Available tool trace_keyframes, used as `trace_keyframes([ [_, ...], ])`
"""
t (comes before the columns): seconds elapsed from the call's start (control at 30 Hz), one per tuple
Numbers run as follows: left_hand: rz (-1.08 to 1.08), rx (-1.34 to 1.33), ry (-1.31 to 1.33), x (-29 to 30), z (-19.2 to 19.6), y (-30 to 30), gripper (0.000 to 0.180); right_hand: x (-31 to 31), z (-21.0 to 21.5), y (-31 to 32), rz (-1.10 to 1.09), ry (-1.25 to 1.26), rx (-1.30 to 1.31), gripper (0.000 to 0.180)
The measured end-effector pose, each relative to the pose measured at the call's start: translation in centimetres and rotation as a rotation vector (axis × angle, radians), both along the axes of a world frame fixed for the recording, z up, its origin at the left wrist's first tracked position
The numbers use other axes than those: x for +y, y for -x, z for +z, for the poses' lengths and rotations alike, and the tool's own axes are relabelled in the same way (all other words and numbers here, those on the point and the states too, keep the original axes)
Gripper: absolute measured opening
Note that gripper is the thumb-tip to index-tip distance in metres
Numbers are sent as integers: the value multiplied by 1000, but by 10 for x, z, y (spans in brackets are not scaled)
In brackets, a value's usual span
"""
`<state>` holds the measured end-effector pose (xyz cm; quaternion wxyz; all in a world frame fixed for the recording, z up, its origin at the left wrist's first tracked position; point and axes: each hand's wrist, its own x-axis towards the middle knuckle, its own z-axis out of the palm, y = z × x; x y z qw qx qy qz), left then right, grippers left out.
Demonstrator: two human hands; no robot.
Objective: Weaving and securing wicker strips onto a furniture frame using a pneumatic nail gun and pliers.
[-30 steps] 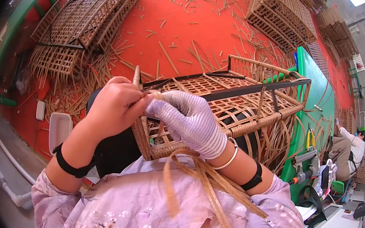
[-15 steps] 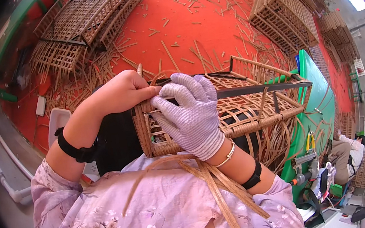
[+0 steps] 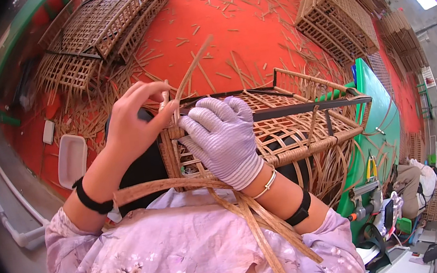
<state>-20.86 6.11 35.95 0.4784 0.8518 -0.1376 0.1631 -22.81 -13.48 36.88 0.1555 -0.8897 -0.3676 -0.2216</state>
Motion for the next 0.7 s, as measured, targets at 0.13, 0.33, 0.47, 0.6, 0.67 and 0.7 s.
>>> trace_keyframes([
  [0.13, -273, -81, -220, 13, -2, 21, 33, -1, -2, 0, -4, -5, 11, 32],
  [0.33, -329, 2, -91, 9, 6, 20, 27, -1, -1, 1, -10, -18, 0, 32],
  [0.47, -417, 90, -115, 13, 6, 14, 30, -2, -4, 1, -6, -26, -3, 30],
  [0.6, -464, 263, -108, 17, 4, 11, 32, -3, -7, 4, -10, -57, 35, 30],
  [0.67, -474, 290, -127, 19, 3, 9, 31, -1, -6, 8, -2, -151, 27, 25],
  [0.7, -480, 285, -121, 19, 1, 8, 31, -2, -7, 10, -12, -158, 27, 25],
])
